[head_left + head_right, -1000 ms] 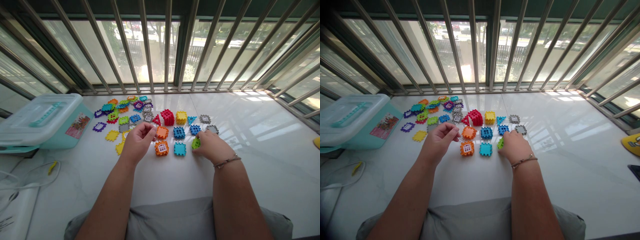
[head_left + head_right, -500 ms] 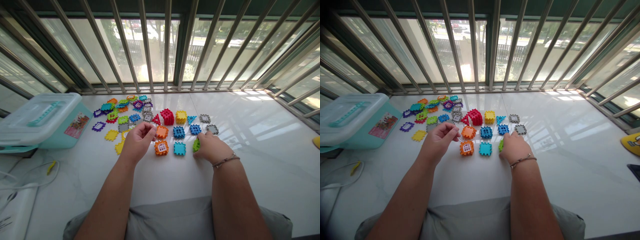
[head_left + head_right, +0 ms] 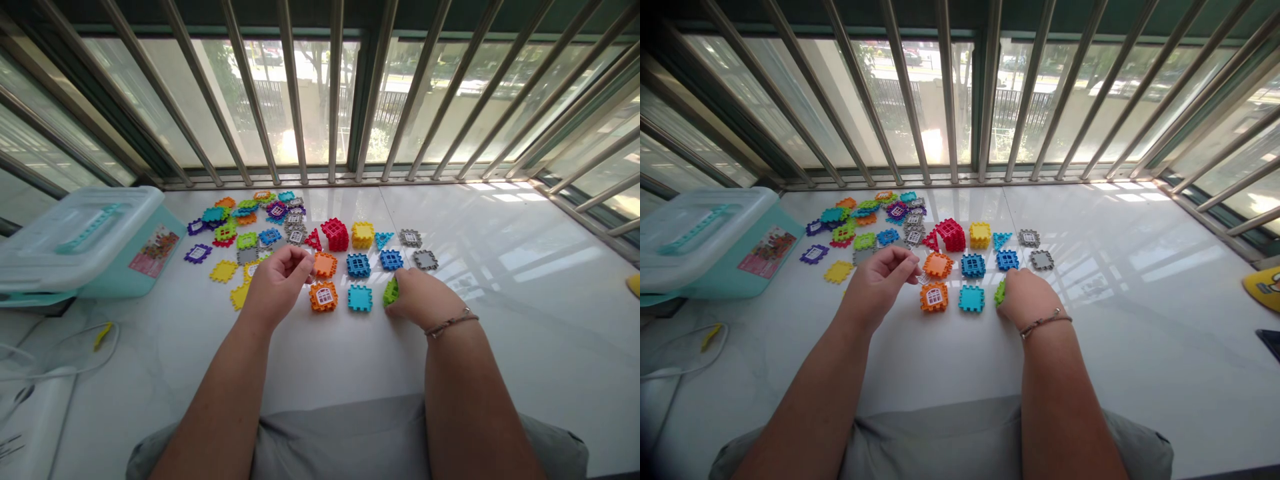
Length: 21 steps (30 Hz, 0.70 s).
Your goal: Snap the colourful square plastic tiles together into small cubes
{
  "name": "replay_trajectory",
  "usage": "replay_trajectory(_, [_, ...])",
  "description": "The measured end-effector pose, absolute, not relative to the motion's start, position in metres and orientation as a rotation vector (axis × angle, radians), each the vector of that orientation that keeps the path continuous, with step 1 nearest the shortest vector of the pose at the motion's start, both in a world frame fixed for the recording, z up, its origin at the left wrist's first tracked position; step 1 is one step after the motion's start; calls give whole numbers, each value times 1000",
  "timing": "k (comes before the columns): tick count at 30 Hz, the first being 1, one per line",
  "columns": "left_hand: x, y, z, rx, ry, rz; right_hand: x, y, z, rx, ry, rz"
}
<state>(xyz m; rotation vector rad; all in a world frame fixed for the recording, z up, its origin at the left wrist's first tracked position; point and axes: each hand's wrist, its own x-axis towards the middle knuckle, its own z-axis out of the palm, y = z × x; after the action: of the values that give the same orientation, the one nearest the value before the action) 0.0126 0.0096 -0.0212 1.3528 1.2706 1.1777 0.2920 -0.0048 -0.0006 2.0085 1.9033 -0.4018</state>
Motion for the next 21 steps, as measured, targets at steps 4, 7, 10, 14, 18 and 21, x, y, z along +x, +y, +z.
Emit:
replay_trajectory(4, [15,8,-17,1279,1239,1183,289,-7,7,2043,2016,-362])
replay_trajectory(7, [17,6,-15,1189,1206,1152,285,-8,14,2087,2190,-339])
replay_trajectory(10, [17,6,-16,1100,1141,1102,277,-9,21,2148,2494,-345])
replay_trajectory(14, [18,4,-16,1003,1038,1053,263,-12,27,2103,2895,-619])
replay_trajectory(18, [22,0,-12,929,928,991,250,-14,26,2031,3018,-855])
replay_trajectory(21, [23,-1,-10,907,882,987,247,-12,21,2026,3043,-833])
